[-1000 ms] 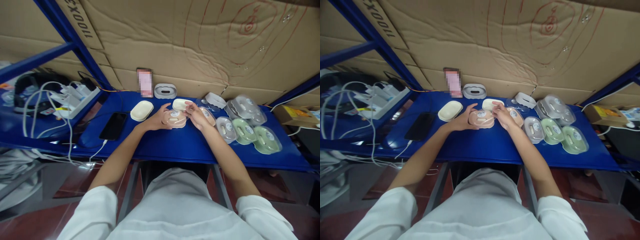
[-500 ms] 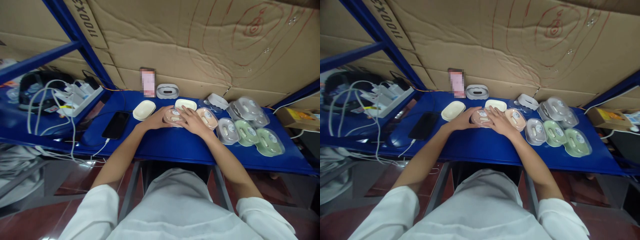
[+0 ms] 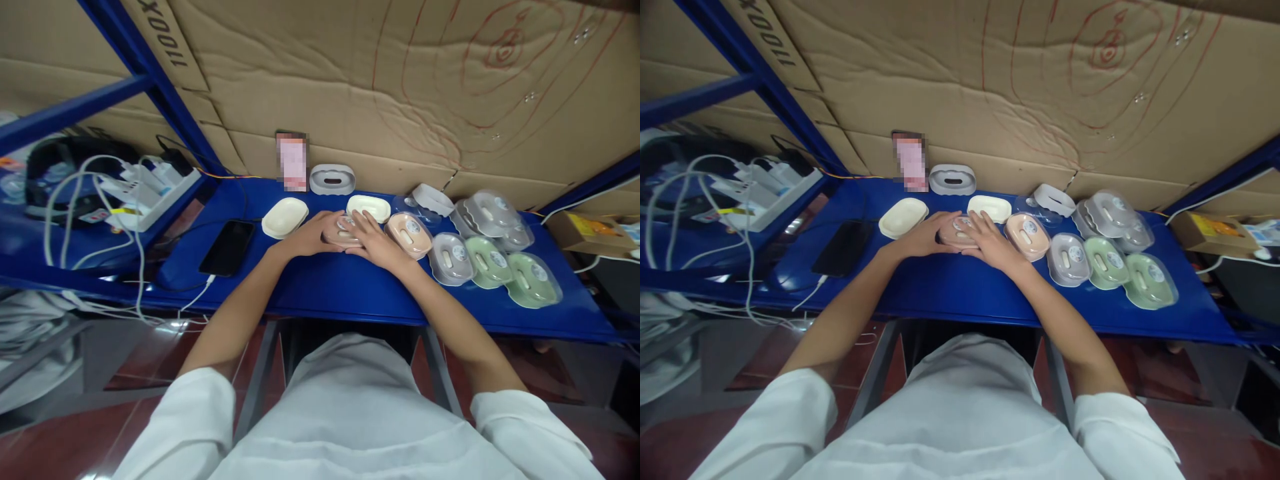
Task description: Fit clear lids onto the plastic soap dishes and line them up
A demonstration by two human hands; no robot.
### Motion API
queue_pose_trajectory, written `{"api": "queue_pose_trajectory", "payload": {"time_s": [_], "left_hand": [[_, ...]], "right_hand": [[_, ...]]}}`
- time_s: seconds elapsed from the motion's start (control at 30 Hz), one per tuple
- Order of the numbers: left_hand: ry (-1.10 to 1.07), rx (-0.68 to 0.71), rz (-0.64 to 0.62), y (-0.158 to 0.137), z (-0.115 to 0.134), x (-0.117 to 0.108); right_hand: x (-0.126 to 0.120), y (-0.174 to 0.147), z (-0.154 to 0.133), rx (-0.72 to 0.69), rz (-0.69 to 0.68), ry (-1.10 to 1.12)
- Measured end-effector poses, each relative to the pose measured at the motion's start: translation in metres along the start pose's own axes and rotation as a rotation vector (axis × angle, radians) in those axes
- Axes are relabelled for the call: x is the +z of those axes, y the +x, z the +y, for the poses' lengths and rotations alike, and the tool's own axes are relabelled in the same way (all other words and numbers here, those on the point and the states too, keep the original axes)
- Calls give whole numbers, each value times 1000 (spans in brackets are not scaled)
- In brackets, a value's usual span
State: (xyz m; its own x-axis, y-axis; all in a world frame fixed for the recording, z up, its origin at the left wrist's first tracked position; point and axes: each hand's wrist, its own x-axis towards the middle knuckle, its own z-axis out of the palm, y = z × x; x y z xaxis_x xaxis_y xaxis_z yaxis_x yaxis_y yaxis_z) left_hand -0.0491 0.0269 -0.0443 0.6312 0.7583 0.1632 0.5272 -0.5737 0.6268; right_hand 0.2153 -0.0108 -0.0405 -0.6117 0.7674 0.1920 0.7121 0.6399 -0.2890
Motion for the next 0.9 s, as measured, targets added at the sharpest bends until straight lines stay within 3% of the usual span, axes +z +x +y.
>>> {"api": "queue_pose_trajectory", "payload": {"time_s": [0.37, 0.5, 0.57, 0.67, 0.73, 0.8, 0.9], "left_hand": [[-7, -10, 3, 0, 0, -4], [-12, 31, -36, -3, -3, -7], [4, 49, -35, -4, -7, -10], [31, 28, 16, -6, -14, -15], [32, -3, 61, -7, -16, -20], [10, -38, 124, -8, -13, -27], [-66, -86, 227, -9, -4, -34]], "right_hand": [[-4, 2, 4, -6, 12, 110], [-23, -8, -4, 18, 7, 51], [-35, -23, -5, 129, 72, -52], [-43, -52, -2, 488, 217, -272], [-37, -69, 1, 674, 214, -368], [-28, -77, 4, 698, 160, -380], [-24, -71, 9, 546, 126, -272]]}}
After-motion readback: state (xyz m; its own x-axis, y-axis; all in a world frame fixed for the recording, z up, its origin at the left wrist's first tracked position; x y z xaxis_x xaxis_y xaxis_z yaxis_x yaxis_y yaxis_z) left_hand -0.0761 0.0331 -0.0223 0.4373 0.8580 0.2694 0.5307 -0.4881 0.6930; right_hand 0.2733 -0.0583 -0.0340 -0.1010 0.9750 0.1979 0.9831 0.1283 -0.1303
